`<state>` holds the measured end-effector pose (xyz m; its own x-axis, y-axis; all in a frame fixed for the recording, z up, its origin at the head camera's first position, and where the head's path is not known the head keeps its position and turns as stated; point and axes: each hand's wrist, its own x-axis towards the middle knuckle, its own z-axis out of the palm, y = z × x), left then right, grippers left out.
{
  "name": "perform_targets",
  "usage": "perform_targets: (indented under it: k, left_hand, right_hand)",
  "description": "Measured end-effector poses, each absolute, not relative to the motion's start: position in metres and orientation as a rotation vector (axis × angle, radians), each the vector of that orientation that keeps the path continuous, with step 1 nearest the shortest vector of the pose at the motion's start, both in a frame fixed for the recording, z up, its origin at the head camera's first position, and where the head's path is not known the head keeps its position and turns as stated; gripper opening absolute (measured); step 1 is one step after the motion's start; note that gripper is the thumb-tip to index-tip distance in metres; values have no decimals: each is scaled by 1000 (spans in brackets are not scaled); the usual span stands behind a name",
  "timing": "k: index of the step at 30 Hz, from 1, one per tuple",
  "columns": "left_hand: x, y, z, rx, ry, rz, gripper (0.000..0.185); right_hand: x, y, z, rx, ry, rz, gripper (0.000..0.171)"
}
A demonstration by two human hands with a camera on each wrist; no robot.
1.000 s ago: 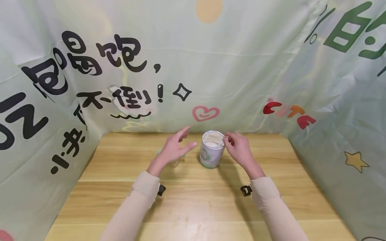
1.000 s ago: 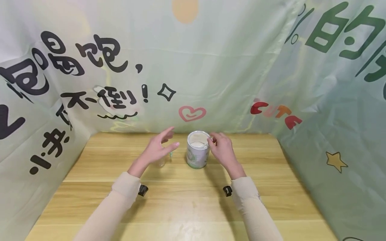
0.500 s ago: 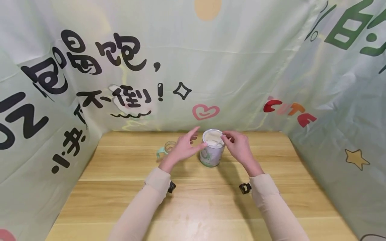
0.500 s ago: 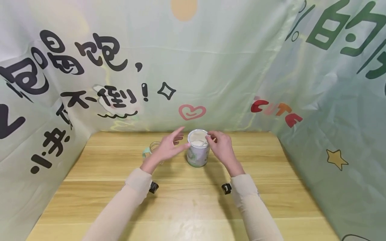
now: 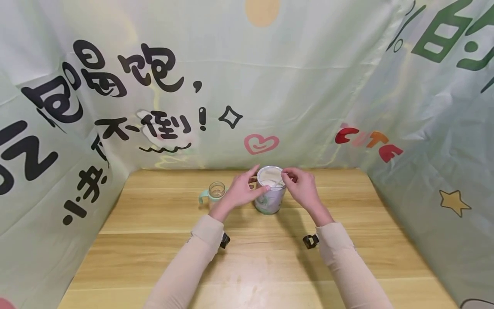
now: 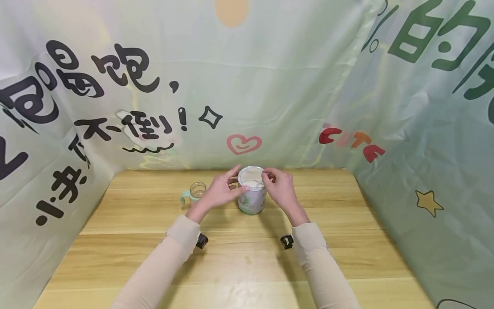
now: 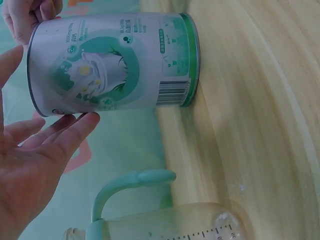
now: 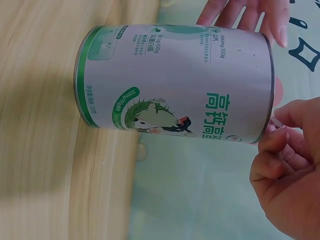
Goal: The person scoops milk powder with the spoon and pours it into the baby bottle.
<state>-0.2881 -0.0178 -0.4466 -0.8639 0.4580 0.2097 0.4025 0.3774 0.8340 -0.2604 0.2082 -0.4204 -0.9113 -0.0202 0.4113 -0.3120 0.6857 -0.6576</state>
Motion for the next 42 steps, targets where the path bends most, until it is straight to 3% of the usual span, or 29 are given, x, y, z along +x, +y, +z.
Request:
perform_targets:
  k: [17, 42]
  left_hand:
    - [-289, -13, -448, 775, 2538, 1570, 80]
    - [-289, -13, -450, 736, 2526, 1577, 83]
  right_hand:
    - [-259, 209, -423, 147, -2478, 1230, 22]
    - [-259, 216, -420, -113, -2274, 1662, 24]
